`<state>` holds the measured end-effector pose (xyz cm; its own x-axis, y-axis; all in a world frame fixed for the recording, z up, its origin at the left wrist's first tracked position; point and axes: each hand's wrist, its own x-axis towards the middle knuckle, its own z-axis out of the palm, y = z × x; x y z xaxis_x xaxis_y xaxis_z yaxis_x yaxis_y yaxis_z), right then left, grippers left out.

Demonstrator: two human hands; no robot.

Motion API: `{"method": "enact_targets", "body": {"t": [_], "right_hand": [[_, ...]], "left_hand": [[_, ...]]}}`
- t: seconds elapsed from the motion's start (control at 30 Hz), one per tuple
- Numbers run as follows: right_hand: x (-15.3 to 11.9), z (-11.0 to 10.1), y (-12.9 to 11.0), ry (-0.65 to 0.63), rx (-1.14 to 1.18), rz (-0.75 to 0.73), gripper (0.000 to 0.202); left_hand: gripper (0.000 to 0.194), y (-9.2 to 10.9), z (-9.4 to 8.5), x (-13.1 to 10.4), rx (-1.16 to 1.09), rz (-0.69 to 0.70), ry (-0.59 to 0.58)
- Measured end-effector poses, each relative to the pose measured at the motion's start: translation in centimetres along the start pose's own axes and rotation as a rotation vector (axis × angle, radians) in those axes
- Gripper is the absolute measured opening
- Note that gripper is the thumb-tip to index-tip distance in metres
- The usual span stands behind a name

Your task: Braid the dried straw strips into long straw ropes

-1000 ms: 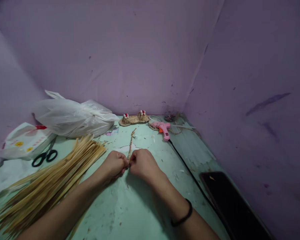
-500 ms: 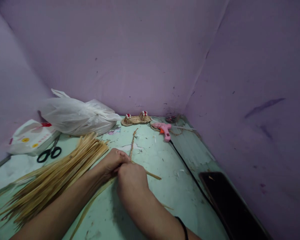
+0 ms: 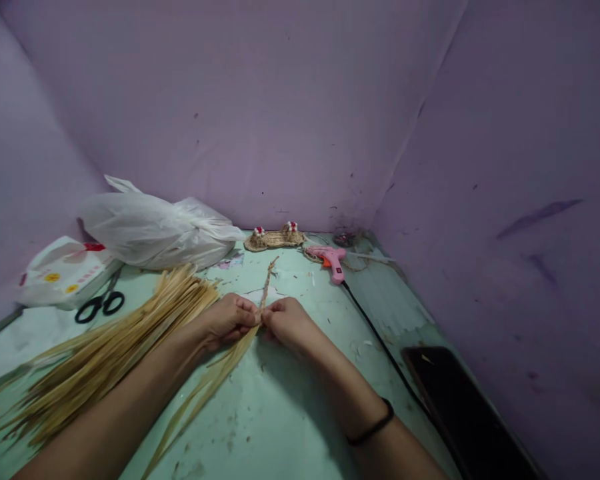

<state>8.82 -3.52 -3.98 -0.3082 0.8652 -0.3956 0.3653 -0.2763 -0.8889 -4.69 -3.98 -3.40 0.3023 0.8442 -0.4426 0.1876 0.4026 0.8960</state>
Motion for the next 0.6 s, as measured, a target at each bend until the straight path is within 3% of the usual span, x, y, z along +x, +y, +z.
{"method": "enact_targets", "body": {"t": [0.23, 0.37, 0.5, 0.6], "right_hand": [[1.0, 0.2, 1.5, 0.123, -0.116, -0.025, 0.007], [1.1, 0.5, 1.8, 0.113, -0.018, -0.032, 0.004], [0.6, 0.9, 1.7, 0.096, 0.139, -0.006, 0.002], [0.4, 1.0, 1.8, 0.051, 0.235, 0.021, 0.0]], "left_hand": [[0.009, 0.5, 0.0, -0.9, 0.482, -0.001, 0.088], [0.011, 1.1, 0.2, -2.0, 0.78, -0.003, 0.294], [0.008, 1.0, 2.7, -3.4, 0.799, 0.052, 0.407], [0.005, 0.8, 5.1, -3.8, 0.665, 0.076, 0.375]]}}
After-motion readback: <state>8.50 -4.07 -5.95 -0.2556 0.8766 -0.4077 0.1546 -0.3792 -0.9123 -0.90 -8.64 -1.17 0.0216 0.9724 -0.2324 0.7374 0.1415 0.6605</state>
